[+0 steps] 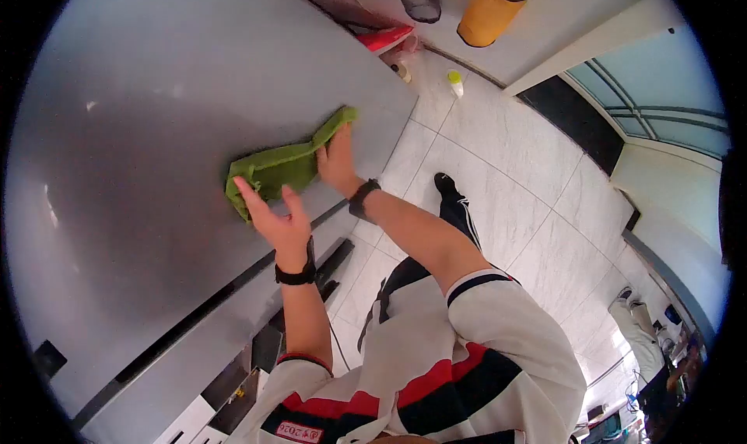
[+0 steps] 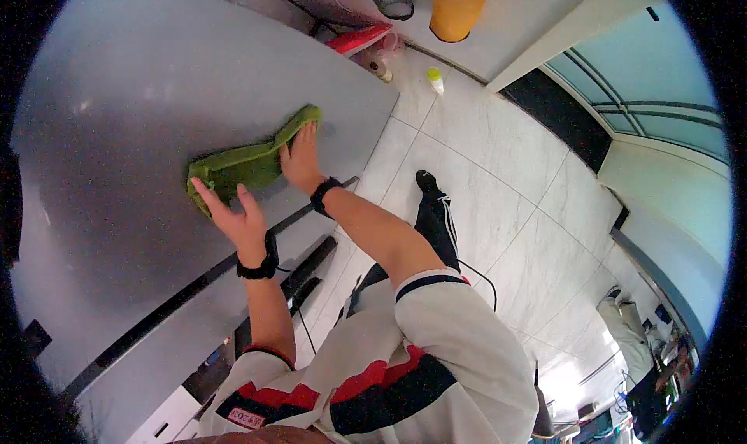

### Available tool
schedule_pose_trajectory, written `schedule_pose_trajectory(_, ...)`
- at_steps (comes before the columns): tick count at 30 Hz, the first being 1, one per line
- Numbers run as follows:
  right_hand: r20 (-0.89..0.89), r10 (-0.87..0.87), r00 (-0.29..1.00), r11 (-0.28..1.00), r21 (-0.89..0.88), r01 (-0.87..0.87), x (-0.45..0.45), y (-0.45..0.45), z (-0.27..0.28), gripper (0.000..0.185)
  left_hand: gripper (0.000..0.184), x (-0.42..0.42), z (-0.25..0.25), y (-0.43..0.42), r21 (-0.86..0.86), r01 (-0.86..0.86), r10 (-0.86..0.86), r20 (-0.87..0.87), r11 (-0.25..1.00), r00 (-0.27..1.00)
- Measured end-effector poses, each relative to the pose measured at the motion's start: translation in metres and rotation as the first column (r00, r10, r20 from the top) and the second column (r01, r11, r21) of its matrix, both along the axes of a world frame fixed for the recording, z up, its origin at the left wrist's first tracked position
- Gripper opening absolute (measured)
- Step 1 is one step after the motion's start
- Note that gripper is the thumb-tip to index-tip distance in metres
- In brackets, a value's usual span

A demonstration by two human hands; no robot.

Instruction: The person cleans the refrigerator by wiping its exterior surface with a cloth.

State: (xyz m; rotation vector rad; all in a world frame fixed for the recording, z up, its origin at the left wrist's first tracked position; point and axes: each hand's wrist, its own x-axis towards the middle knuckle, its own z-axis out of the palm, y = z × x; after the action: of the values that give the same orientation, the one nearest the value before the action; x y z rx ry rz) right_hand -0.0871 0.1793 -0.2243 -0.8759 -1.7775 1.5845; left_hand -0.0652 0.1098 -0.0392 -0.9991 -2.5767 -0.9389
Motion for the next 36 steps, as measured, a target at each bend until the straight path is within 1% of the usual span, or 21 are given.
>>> schedule_pose_trajectory(3, -0.02, 0.024, 0.999, 0.999, -0.024, -0.025, -0.004, 0.001, 0.002, 0.072, 0.077, -0.007, -0.004, 0.004, 0.036, -0.017, 0.019, -0.044, 0.999, 0.999)
schedule_pose_trajectory(4, -0.058, -0.006, 0.998, 1.0, -0.006, 0.006, -0.008, 0.007, 0.011, 0.074, 0.078, -0.009, -0.004, 0.006, 0.047, -0.022, 0.025, -0.058, 0.999, 0.998)
schedule_pose_trajectory(6, -0.14, -0.064, 0.988, 0.997, 0.03, 0.069, -0.02, 0.033, 0.031, 0.077, 0.08, -0.008, -0.002, 0.022, 0.169, -0.014, 0.011, 0.02, 0.986, 1.0)
schedule_pose_trajectory(7, -0.149, -0.051, 0.988, 0.992, 0.108, 0.068, -0.023, 0.049, 0.046, 0.079, 0.081, -0.008, 0.001, 0.028, 0.23, -0.013, 0.0, 0.058, 0.973, 0.998)
schedule_pose_trajectory(9, -0.162, -0.024, 0.987, 0.96, 0.27, 0.067, -0.029, 0.084, 0.076, 0.083, 0.082, -0.011, 0.003, 0.036, 0.246, 0.015, -0.023, 0.032, 0.969, 0.999)
schedule_pose_trajectory(11, -0.196, 0.003, 0.981, 0.928, 0.366, 0.07, -0.029, 0.117, 0.113, 0.078, 0.083, -0.012, 0.003, 0.043, 0.245, 0.024, -0.028, 0.011, 0.969, 1.0)
schedule_pose_trajectory(12, -0.212, 0.016, 0.977, 0.908, 0.413, 0.074, -0.031, 0.129, 0.119, 0.076, 0.084, -0.014, 0.001, 0.047, 0.239, 0.023, -0.024, 0.003, 0.971, 1.0)
schedule_pose_trajectory(15, -0.299, -0.037, 0.954, 0.849, 0.494, 0.188, -0.055, 0.146, 0.097, 0.083, 0.084, -0.027, -0.015, 0.045, 0.194, 0.028, -0.031, 0.009, 0.981, 0.999)
schedule_pose_trajectory(18, -0.305, -0.134, 0.943, 0.896, 0.37, 0.247, -0.073, 0.145, 0.046, 0.076, 0.083, -0.032, -0.028, 0.05, 0.126, 0.039, -0.042, 0.027, 0.991, 0.999)
schedule_pose_trajectory(20, -0.323, -0.184, 0.928, 0.96, 0.145, 0.241, -0.07, 0.141, 0.016, 0.072, 0.082, -0.032, -0.029, 0.053, 0.074, 0.059, -0.063, 0.059, 0.996, 0.996)
schedule_pose_trajectory(21, -0.328, -0.209, 0.921, 0.972, 0.031, 0.232, -0.065, 0.138, -0.002, 0.07, 0.08, -0.032, -0.03, 0.055, 0.05, 0.073, -0.078, 0.088, 0.996, 0.993)
schedule_pose_trajectory(22, -0.261, -0.191, 0.946, 0.976, 0.049, 0.21, -0.06, 0.131, -0.021, 0.07, 0.079, -0.033, -0.032, 0.056, 0.027, 0.089, -0.092, 0.119, 0.996, 0.989)
schedule_pose_trajectory(24, -0.125, -0.154, 0.98, 0.983, 0.08, 0.164, -0.047, 0.111, -0.053, 0.069, 0.077, -0.035, -0.043, 0.055, -0.107, 0.097, -0.092, 0.056, 0.989, 0.994)
schedule_pose_trajectory(25, -0.064, -0.093, 0.994, 0.995, 0.022, 0.095, -0.043, 0.1, -0.059, 0.07, 0.076, -0.034, -0.047, 0.054, -0.176, 0.096, -0.093, 0.026, 0.98, 0.995)
schedule_pose_trajectory(26, -0.006, -0.028, 1.0, 0.999, -0.041, 0.028, -0.037, 0.087, -0.065, 0.07, 0.076, -0.033, -0.049, 0.053, -0.151, 0.096, -0.09, 0.042, 0.984, 0.995)
schedule_pose_trajectory(27, 0.052, 0.038, 0.998, 0.993, -0.109, -0.032, -0.03, 0.077, -0.069, 0.07, 0.076, -0.031, -0.05, 0.055, -0.128, 0.098, -0.09, 0.061, 0.987, 0.994)
schedule_pose_trajectory(28, 0.059, 0.062, 0.996, 0.995, -0.079, -0.058, -0.023, 0.065, -0.068, 0.069, 0.076, -0.029, -0.051, 0.054, -0.099, 0.101, -0.094, 0.077, 0.99, 0.993)
schedule_pose_trajectory(30, 0.074, 0.106, 0.992, 0.994, -0.017, -0.105, -0.01, 0.047, -0.064, 0.068, 0.074, -0.025, -0.052, 0.054, -0.062, 0.092, -0.089, 0.056, 0.994, 0.994)
schedule_pose_trajectory(33, 0.08, 0.149, 0.986, 0.983, -0.117, -0.139, -0.003, 0.049, -0.024, 0.071, 0.075, -0.019, -0.047, 0.049, 0.01, 0.057, -0.057, 0.072, 0.998, 0.996)
schedule_pose_trajectory(34, 0.036, 0.079, 0.996, 0.995, -0.064, -0.077, -0.008, 0.054, -0.013, 0.071, 0.075, -0.017, -0.045, 0.05, 0.036, 0.039, -0.042, 0.083, 0.999, 0.996)
schedule_pose_trajectory(36, -0.063, -0.051, 0.997, 0.998, 0.032, 0.053, -0.025, 0.067, 0.008, 0.074, 0.076, -0.014, -0.042, 0.053, 0.15, 0.022, -0.041, 0.129, 0.988, 0.991)
